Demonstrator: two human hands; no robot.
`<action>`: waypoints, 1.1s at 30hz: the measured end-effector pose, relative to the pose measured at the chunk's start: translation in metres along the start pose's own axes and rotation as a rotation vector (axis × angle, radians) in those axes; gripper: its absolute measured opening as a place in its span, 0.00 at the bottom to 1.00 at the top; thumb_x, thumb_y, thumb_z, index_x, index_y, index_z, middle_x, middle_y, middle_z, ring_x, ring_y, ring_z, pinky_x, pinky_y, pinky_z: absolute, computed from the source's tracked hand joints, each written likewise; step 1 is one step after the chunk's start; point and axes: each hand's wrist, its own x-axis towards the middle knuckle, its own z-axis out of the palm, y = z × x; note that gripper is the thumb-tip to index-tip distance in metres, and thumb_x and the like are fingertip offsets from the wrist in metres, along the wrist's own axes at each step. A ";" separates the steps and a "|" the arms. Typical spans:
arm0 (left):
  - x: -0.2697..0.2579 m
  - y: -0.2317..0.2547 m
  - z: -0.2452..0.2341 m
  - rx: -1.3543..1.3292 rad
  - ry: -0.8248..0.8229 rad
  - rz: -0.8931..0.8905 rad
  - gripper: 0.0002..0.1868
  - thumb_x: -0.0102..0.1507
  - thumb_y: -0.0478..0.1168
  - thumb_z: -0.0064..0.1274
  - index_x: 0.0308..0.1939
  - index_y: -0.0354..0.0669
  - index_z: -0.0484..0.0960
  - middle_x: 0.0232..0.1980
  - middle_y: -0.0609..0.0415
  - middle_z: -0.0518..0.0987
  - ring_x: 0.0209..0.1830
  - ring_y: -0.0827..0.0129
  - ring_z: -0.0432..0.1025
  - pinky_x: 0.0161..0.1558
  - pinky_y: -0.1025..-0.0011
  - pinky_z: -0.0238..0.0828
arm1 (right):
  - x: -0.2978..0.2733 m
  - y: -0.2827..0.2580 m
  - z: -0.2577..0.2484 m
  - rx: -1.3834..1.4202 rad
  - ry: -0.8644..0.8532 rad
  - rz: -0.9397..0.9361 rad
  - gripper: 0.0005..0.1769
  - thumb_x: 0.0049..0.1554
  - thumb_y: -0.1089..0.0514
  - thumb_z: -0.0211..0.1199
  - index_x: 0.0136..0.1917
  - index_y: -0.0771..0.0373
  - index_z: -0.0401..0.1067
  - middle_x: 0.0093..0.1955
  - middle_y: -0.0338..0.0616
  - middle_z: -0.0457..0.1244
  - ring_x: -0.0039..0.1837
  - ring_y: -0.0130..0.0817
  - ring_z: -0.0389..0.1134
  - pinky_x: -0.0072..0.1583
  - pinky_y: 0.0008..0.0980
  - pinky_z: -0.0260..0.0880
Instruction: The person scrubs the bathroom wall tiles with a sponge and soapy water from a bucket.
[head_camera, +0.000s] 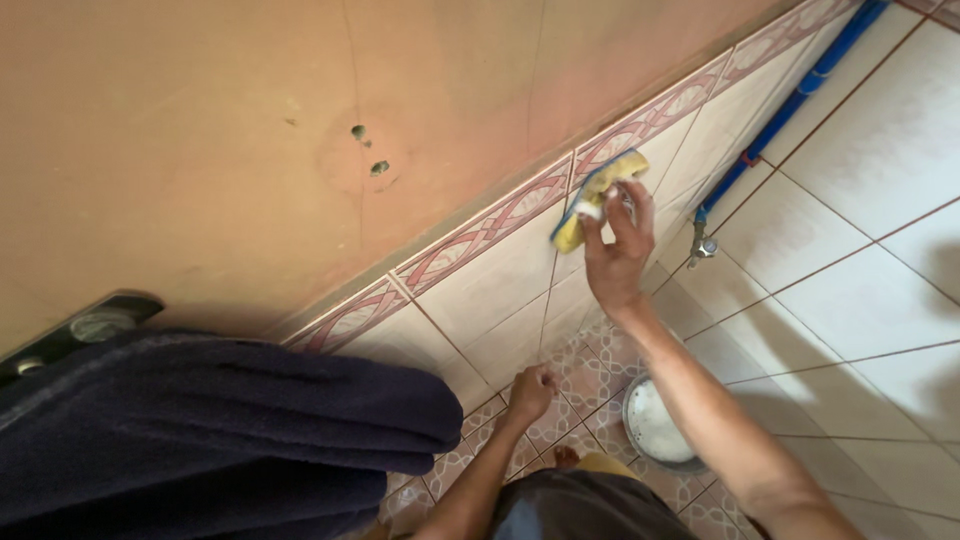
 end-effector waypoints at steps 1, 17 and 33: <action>0.001 0.001 0.000 0.003 0.003 -0.002 0.05 0.60 0.36 0.54 0.36 0.39 0.83 0.34 0.47 0.85 0.37 0.60 0.81 0.43 0.64 0.74 | -0.002 -0.002 0.006 0.025 0.016 0.020 0.16 0.60 0.67 0.68 0.62 0.69 0.75 0.69 0.54 0.59 0.70 0.46 0.64 0.68 0.38 0.73; 0.007 -0.064 -0.005 -0.088 0.081 0.266 0.14 0.64 0.40 0.54 0.52 0.39 0.80 0.49 0.44 0.83 0.50 0.59 0.77 0.52 0.63 0.72 | -0.092 -0.154 0.068 0.157 -0.165 -0.407 0.14 0.53 0.60 0.75 0.52 0.61 0.77 0.55 0.42 0.65 0.60 0.40 0.65 0.60 0.45 0.63; -0.018 0.005 -0.030 0.010 0.084 -0.111 0.08 0.62 0.40 0.54 0.41 0.39 0.83 0.38 0.47 0.85 0.41 0.57 0.81 0.47 0.61 0.75 | 0.030 -0.021 0.014 -0.114 0.159 -0.217 0.26 0.57 0.71 0.65 0.69 0.70 0.68 0.71 0.57 0.61 0.76 0.54 0.61 0.74 0.45 0.64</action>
